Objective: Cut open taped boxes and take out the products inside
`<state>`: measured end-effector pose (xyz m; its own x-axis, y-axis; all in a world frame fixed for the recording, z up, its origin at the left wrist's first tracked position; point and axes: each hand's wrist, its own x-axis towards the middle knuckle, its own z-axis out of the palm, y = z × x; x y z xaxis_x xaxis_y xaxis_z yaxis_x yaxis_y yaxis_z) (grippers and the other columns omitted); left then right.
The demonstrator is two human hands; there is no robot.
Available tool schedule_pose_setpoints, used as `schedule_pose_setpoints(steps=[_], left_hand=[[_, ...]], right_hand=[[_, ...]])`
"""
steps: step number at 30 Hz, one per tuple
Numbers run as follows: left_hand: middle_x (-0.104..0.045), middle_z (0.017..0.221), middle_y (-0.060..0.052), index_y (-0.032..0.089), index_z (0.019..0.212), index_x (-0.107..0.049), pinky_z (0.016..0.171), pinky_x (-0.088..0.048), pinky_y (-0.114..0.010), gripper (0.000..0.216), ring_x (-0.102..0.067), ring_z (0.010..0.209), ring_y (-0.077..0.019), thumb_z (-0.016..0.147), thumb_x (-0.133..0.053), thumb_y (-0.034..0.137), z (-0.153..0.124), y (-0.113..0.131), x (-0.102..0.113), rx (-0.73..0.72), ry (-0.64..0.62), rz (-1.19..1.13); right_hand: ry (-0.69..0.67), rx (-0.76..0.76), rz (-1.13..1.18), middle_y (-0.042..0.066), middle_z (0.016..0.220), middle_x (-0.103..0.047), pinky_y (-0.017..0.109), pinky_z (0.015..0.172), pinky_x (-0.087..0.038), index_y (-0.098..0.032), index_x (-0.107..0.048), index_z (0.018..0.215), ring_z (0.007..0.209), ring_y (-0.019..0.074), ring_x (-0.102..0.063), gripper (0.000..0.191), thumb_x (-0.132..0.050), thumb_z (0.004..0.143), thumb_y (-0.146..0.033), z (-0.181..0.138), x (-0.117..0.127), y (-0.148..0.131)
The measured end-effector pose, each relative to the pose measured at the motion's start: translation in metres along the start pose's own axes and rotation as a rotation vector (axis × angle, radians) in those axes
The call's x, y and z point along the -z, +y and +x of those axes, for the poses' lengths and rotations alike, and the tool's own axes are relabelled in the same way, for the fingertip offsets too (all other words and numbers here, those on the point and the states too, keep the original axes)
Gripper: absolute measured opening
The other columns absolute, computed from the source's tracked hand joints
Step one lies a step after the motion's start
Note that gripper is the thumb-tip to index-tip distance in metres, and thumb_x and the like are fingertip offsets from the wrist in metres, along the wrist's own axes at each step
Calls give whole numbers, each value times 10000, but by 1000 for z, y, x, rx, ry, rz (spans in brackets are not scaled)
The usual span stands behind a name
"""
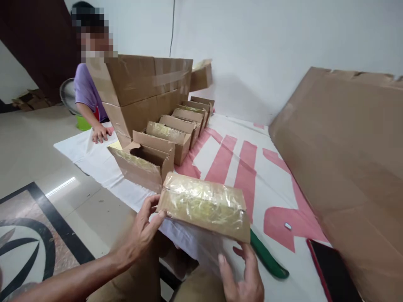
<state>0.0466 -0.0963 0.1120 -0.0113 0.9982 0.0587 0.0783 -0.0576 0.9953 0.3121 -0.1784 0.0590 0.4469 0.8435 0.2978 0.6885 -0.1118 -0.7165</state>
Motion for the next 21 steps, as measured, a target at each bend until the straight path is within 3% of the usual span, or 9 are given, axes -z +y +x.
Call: schedule_pose_setpoints(steps=[4,10,15,21], left_hand=[[-653,1278,-117,243,1245,-597,1010,-474,-473,418,-615,1161,-302,856,-663,380,22,-14,-24,-24,-49,30],[-566,1433,-129,250,1373,-524,1095,-425,-487,521,-550,1304,-307,877,-647,354,17,-33,-19,-3,0,10],[-594,1413,-113,242,1391,-510,1106,-436,-472,562,-563,1296,-299,850,-638,318,21,-32,-39,-21,-46,-109],[-607,1402,-115,215,1391,-499,1149,-406,-465,616,-543,1336,-304,796,-643,278,35,-33,-53,-24,-40,-150]], right_hand=[[-69,-114,94,122,1222,-721,349,657,-553,-226,-615,1292,958,302,-716,642,-605,800,-639,13,0,12],[-92,-170,195,130,1294,-699,377,785,-551,-210,-596,1321,1045,306,-685,681,-632,789,-634,19,-5,25],[-126,-217,231,118,1172,-729,349,733,-544,-217,-612,1189,973,292,-699,619,-649,764,-665,25,-16,25],[-129,-270,234,140,1245,-693,311,637,-539,-218,-599,1235,952,288,-709,659,-701,747,-649,9,-21,31]])
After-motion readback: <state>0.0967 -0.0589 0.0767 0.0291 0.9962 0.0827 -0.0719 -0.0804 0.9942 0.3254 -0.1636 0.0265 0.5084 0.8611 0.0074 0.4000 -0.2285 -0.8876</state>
